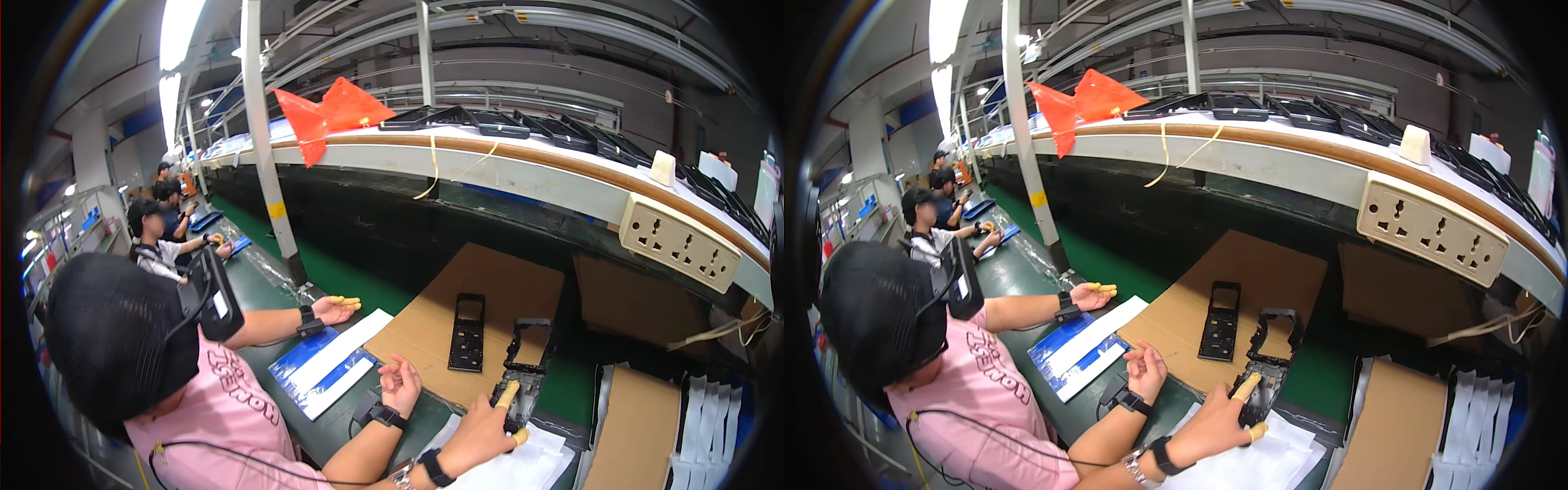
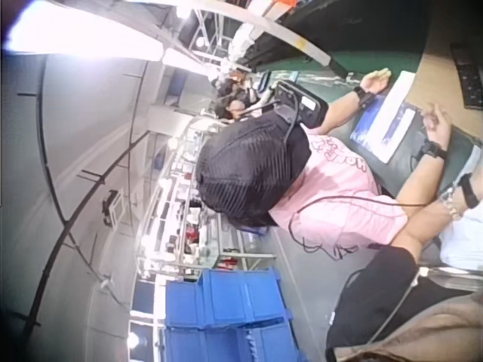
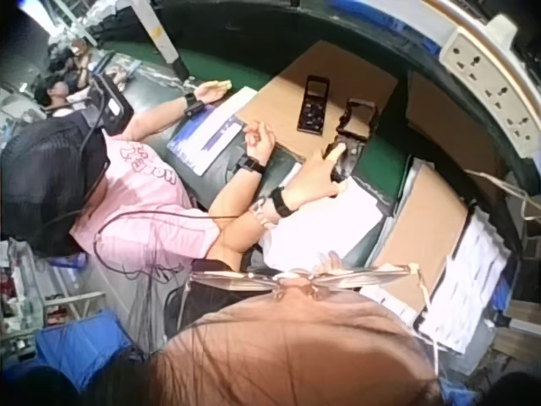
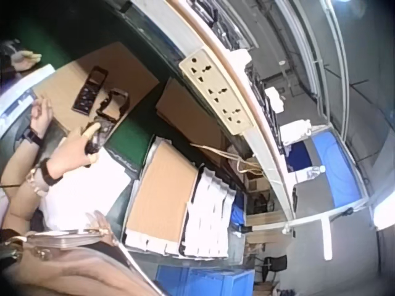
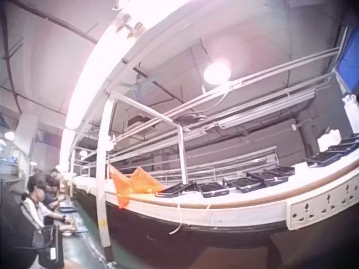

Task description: The recorder is assembling components into a black plastic housing, placing foam pads and handling parts on an electronics factory assembly line.

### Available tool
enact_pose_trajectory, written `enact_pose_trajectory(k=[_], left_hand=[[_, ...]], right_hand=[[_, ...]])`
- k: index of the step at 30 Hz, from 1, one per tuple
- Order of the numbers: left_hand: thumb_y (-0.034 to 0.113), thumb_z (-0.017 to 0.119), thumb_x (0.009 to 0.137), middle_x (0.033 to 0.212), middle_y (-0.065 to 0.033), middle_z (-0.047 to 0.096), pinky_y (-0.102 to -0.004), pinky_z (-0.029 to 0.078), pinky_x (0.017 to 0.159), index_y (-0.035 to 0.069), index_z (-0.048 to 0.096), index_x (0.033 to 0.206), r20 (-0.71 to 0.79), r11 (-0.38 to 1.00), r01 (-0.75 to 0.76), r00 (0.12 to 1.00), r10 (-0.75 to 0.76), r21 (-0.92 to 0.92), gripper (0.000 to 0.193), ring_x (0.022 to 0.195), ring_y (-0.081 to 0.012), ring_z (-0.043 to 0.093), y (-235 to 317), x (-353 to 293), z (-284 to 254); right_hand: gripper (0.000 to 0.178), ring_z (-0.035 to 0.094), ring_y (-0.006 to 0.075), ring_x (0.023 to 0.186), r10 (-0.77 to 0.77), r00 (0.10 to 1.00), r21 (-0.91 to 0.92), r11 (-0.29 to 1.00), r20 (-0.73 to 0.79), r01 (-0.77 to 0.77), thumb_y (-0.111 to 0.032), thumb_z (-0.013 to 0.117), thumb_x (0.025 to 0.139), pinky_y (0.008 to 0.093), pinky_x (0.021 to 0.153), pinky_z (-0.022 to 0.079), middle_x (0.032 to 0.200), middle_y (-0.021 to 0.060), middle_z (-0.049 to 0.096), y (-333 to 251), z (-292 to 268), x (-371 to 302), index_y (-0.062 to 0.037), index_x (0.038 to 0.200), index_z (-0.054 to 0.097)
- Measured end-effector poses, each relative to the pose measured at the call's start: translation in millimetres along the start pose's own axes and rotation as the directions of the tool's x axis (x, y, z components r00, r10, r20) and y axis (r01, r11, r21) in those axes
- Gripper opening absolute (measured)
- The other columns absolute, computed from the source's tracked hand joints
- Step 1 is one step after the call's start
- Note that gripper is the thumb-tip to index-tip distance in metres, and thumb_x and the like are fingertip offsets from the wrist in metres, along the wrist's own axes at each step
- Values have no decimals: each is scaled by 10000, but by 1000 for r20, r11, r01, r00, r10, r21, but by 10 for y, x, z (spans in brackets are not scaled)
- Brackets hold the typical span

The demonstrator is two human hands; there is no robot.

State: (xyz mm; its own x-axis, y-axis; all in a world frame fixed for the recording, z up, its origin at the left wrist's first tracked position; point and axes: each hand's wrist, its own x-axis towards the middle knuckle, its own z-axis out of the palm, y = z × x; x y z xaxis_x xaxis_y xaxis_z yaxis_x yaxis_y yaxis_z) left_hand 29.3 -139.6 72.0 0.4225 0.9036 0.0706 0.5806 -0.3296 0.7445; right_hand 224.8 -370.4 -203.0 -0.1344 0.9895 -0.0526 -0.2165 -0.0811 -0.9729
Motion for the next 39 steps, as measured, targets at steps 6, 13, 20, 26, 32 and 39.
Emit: enact_pose_trajectory(k=[6, 13, 20, 26, 32, 39], left_hand=[[406, 609, 712, 906, -306, 536, -421, 460, 713, -37, 549, 1052, -264, 960, 31, 963, 46, 278, 562, 881, -396, 501, -439, 621, 354], [530, 448, 804, 1245, -200, 381, -596, 364, 802, 85, 573, 1116, -293, 517, 380, 924, -245, 767, 557, 1118, -349, 379, -713, 1420, 510], [643, 326, 812, 1376, -161, 228, -507, 329, 936, 147, 252, 1356, 578, 806, 213, 794, 187, -553, 740, 1251, -303, 261, 664, 1209, 641], [443, 423, 872, 1364, -230, 217, -438, 223, 1030, 20, 302, 1311, 679, 720, -605, 373, 633, -340, 622, 1280, -353, 190, 1348, 662, 1428], [204, 555, 784, 1379, -209, 192, -480, 232, 1018, 59, 262, 1337, 738, 580, -815, 400, 543, 15, 642, 1284, -357, 173, 1694, 681, 2023], [66, 461, 746, 996, -223, 549, -408, 436, 788, -17, 520, 1049, 911, 554, -817, 98, 401, -156, 320, 934, -364, 530, 2155, 656, 2566]], right_hand=[[461, 366, 245, 1187, -90, 990, -274, 955, 104, 115, -368, 298, 871, 400, 917, 350, 1305, 131, 365, -192, 5, 27, -135, 1267, 339], [431, 396, 267, 1157, -229, 961, -555, 784, 156, 276, -337, 387, 832, 421, 910, 353, 1259, 131, 408, -547, 139, 153, -143, 1217, 409], [404, 426, 289, 1128, -362, 925, -771, 554, 118, 315, -306, 477, 794, 443, 903, 355, 1214, 132, 452, -887, 583, 303, -150, 1167, 478], [387, 447, 305, 1107, -398, 913, -930, 360, -84, 71, -284, 541, 767, 458, 898, 357, 1181, 132, 482, -1183, 875, -1, -155, 1131, 528], [418, 335, 282, 1206, -243, 969, -864, 480, 36, 152, -243, 532, 777, 451, 996, 245, 1246, 149, 417, -1300, 962, 140, -147, 1182, 489], [423, 317, 283, 1225, -118, 993, -660, 746, 4, 91, -246, 518, 788, 443, 1011, 220, 1278, 138, 406, -954, 836, 120, -129, 1193, 490]])
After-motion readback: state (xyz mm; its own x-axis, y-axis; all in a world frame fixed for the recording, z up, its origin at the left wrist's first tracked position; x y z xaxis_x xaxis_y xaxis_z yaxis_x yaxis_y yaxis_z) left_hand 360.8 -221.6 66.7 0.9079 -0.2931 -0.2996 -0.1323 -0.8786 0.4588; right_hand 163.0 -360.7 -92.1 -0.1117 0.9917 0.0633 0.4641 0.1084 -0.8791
